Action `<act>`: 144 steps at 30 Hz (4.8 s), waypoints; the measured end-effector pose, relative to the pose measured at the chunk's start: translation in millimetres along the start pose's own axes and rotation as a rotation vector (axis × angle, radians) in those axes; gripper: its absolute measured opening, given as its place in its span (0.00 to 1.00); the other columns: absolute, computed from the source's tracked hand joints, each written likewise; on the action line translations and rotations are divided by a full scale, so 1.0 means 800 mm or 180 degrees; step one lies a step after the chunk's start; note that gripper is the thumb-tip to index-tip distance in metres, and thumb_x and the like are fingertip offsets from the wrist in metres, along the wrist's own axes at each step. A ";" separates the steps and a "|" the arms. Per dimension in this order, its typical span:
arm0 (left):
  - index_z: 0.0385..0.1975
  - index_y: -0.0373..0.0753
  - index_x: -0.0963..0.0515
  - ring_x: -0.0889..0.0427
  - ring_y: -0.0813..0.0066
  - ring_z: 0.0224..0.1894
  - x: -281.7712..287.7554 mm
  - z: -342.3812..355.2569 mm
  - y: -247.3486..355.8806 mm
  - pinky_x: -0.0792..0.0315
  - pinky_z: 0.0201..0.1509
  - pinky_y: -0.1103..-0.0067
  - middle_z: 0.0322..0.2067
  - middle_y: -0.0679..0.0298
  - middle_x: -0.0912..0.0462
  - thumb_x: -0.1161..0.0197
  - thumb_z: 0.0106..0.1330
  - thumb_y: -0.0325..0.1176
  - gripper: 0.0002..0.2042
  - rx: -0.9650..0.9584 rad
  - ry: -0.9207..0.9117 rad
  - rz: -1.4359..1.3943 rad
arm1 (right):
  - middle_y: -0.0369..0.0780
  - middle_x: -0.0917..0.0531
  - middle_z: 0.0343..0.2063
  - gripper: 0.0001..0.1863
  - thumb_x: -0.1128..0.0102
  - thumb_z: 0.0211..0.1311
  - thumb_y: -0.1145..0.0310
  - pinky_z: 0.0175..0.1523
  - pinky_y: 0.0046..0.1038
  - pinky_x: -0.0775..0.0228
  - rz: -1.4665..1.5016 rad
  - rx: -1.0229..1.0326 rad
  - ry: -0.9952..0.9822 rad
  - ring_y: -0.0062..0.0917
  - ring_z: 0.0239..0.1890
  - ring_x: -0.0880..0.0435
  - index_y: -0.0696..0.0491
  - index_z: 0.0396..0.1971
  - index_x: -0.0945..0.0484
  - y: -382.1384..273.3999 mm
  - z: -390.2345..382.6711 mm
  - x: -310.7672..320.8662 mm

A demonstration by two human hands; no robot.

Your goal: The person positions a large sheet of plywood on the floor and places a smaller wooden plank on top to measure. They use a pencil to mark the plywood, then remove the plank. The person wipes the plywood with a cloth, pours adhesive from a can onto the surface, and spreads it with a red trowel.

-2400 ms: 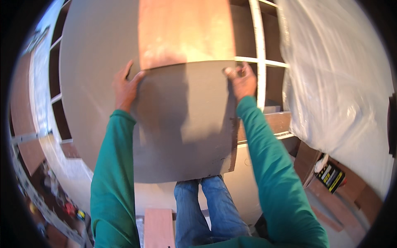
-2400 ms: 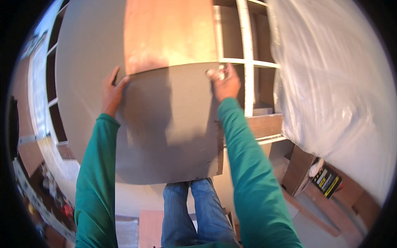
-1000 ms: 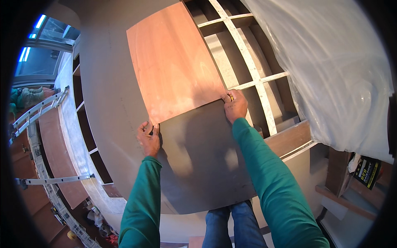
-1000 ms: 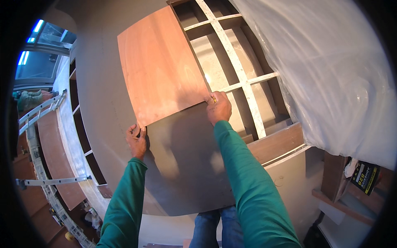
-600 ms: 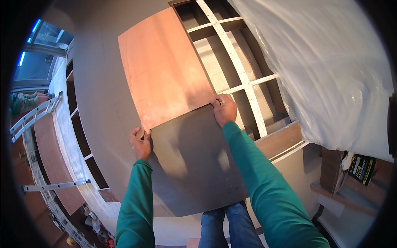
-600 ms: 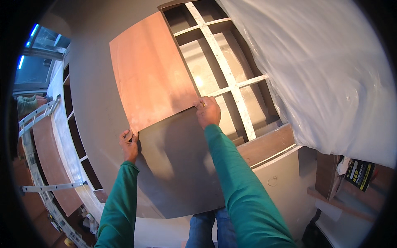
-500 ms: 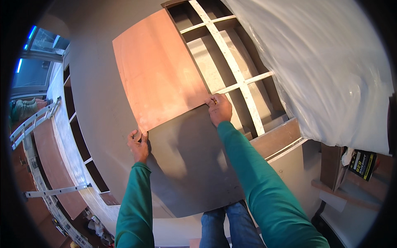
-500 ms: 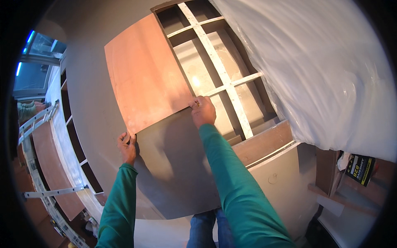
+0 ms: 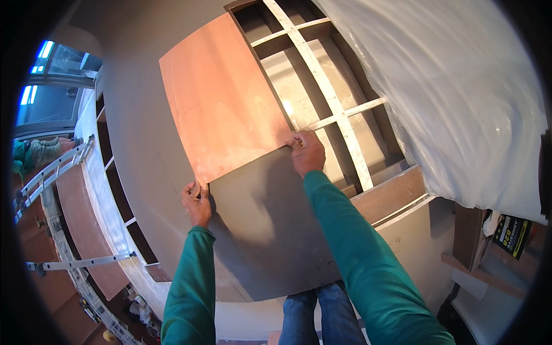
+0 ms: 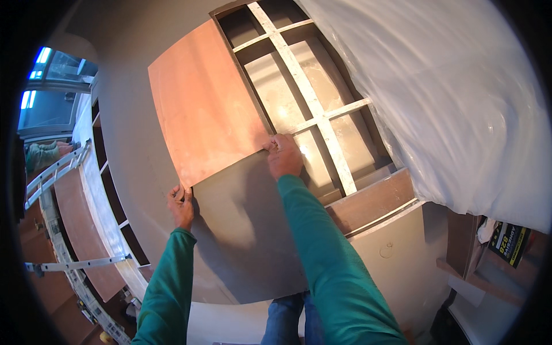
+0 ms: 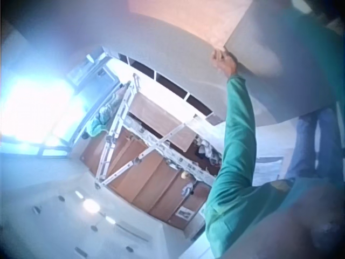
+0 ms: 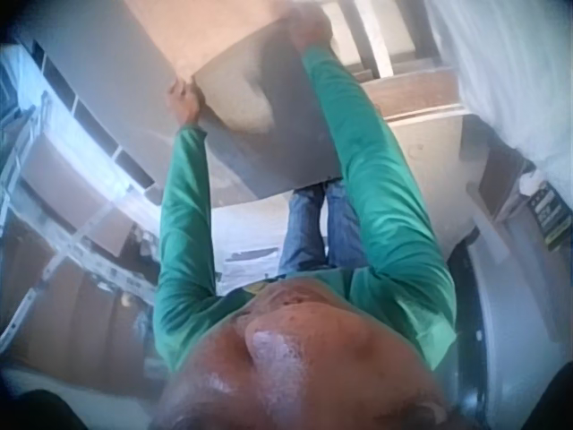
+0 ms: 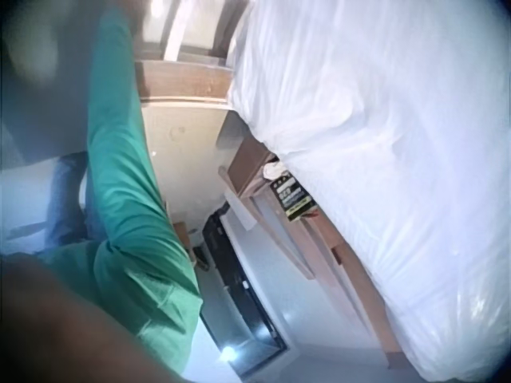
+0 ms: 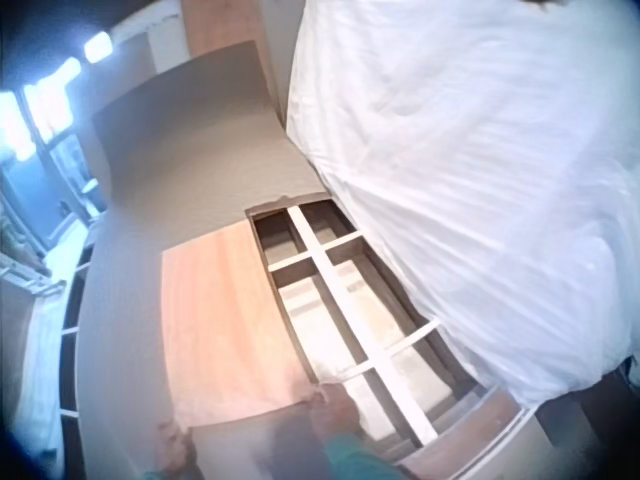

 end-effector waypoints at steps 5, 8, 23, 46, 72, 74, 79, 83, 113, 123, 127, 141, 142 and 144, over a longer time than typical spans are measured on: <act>0.49 0.37 0.16 0.32 0.59 0.60 -0.002 -0.002 -0.001 0.41 0.67 0.62 0.57 0.59 0.29 0.36 0.69 0.47 0.20 0.0216 -0.0068 -0.0164 | 0.41 0.17 0.35 0.05 0.33 0.57 0.72 0.44 0.38 0.25 -0.0077 0.0173 -0.0085 0.41 0.39 0.17 0.52 0.32 0.19 0.003 0.004 -0.003; 0.46 0.36 0.15 0.35 0.56 0.63 -0.007 0.001 -0.020 0.44 0.69 0.56 0.59 0.59 0.29 0.35 0.67 0.47 0.20 0.0282 -0.0110 -0.0393 | 0.43 0.17 0.35 0.06 0.32 0.55 0.69 0.47 0.40 0.26 -0.0178 0.0291 -0.0041 0.43 0.41 0.18 0.53 0.32 0.18 0.000 0.005 -0.013; 0.74 0.34 0.52 0.70 0.37 0.77 -0.065 0.091 0.174 0.67 0.74 0.43 0.75 0.39 0.68 0.27 0.55 0.52 0.53 0.0402 -0.0145 0.0231 | 0.48 0.19 0.26 0.30 0.38 0.65 0.46 0.39 0.39 0.30 -0.1874 0.0490 -0.0146 0.33 0.30 0.24 0.66 0.31 0.22 0.065 -0.038 0.207; 0.76 0.40 0.63 0.75 0.42 0.76 -0.077 0.118 0.125 0.71 0.73 0.40 0.75 0.47 0.73 0.21 0.45 0.47 0.63 0.0947 -0.0945 0.0498 | 0.39 0.16 0.35 0.12 0.42 0.65 0.67 0.44 0.28 0.27 -0.0812 0.1594 -0.4630 0.25 0.37 0.19 0.57 0.43 0.17 -0.368 -0.071 -0.367; 0.76 0.41 0.62 0.66 0.35 0.76 -0.053 0.132 0.130 0.60 0.69 0.33 0.75 0.43 0.67 0.23 0.48 0.44 0.60 0.0848 -0.1090 0.0402 | 0.40 0.14 0.29 0.06 0.35 0.52 0.62 0.47 0.39 0.24 -0.2370 0.4246 -0.4177 0.40 0.41 0.19 0.44 0.31 0.15 -0.358 0.023 -0.567; 0.76 0.41 0.64 0.69 0.33 0.76 -0.060 0.134 0.126 0.62 0.68 0.32 0.75 0.41 0.70 0.21 0.45 0.45 0.64 0.0825 -0.1075 0.0297 | 0.44 0.14 0.28 0.08 0.36 0.53 0.63 0.46 0.40 0.23 -0.2432 0.3378 -0.4201 0.41 0.36 0.15 0.49 0.31 0.15 -0.381 0.096 -0.605; 0.76 0.42 0.67 0.72 0.32 0.75 -0.054 0.137 0.137 0.61 0.68 0.32 0.75 0.41 0.73 0.20 0.45 0.46 0.65 0.0802 -0.1552 0.0117 | 0.47 0.15 0.41 0.13 0.48 0.65 0.65 0.53 0.43 0.26 -0.2470 0.4205 -0.1875 0.47 0.46 0.20 0.50 0.43 0.16 -0.486 0.241 -0.629; 0.76 0.43 0.66 0.72 0.33 0.76 -0.056 0.135 0.132 0.61 0.68 0.33 0.75 0.41 0.73 0.19 0.44 0.47 0.66 0.0849 -0.1478 0.0150 | 0.43 0.17 0.48 0.15 0.50 0.68 0.66 0.58 0.39 0.29 -0.2468 0.4404 -0.1675 0.43 0.51 0.21 0.48 0.47 0.17 -0.508 0.236 -0.630; 0.75 0.39 0.51 0.53 0.24 0.72 -0.079 0.135 0.134 0.57 0.73 0.41 0.73 0.34 0.56 0.59 0.75 0.51 0.34 0.0499 -0.0251 0.0768 | 0.54 0.16 0.31 0.13 0.43 0.58 0.64 0.47 0.44 0.23 -0.3134 0.2460 -0.5755 0.50 0.37 0.16 0.58 0.30 0.15 -0.272 -0.201 -0.472; 0.75 0.35 0.61 0.69 0.27 0.74 -0.049 0.139 0.135 0.57 0.66 0.31 0.74 0.35 0.69 0.23 0.49 0.50 0.61 0.0764 -0.1600 0.0421 | 0.51 0.15 0.36 0.10 0.42 0.51 0.71 0.49 0.39 0.22 -0.3319 0.3736 -0.4586 0.43 0.42 0.14 0.59 0.30 0.15 -0.336 0.000 -0.606; 0.75 0.37 0.65 0.69 0.27 0.74 -0.059 0.139 0.144 0.57 0.67 0.32 0.73 0.34 0.70 0.21 0.46 0.50 0.65 0.0704 -0.1546 0.0390 | 0.49 0.16 0.28 0.06 0.39 0.48 0.70 0.42 0.40 0.24 -0.3059 0.3669 -0.3385 0.45 0.35 0.16 0.54 0.27 0.18 -0.395 0.178 -0.668; 0.76 0.39 0.65 0.69 0.27 0.74 -0.062 0.139 0.136 0.58 0.66 0.31 0.74 0.35 0.72 0.21 0.44 0.52 0.66 0.0821 -0.1652 0.0414 | 0.50 0.15 0.43 0.17 0.53 0.67 0.58 0.51 0.44 0.24 -0.2869 0.3531 -0.1780 0.48 0.46 0.16 0.50 0.40 0.16 -0.474 0.254 -0.642; 0.76 0.39 0.65 0.69 0.26 0.74 -0.062 0.139 0.138 0.58 0.66 0.31 0.74 0.35 0.72 0.20 0.44 0.52 0.66 0.0801 -0.1661 0.0426 | 0.49 0.15 0.43 0.17 0.52 0.66 0.58 0.51 0.44 0.24 -0.3012 0.3447 -0.1785 0.47 0.46 0.16 0.49 0.39 0.15 -0.469 0.255 -0.640; 0.76 0.39 0.67 0.69 0.26 0.74 -0.062 0.140 0.142 0.59 0.66 0.31 0.73 0.35 0.71 0.20 0.44 0.51 0.66 0.0754 -0.1682 0.0450 | 0.50 0.15 0.41 0.17 0.52 0.66 0.58 0.50 0.44 0.23 -0.3067 0.3619 -0.1874 0.48 0.45 0.16 0.49 0.38 0.14 -0.466 0.246 -0.638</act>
Point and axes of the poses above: each hand's wrist, its own z-axis towards the middle knuckle, its own x-axis out of the back of the hand, y = z × x, the point moved 9 cm from there along z, towards the middle knuckle
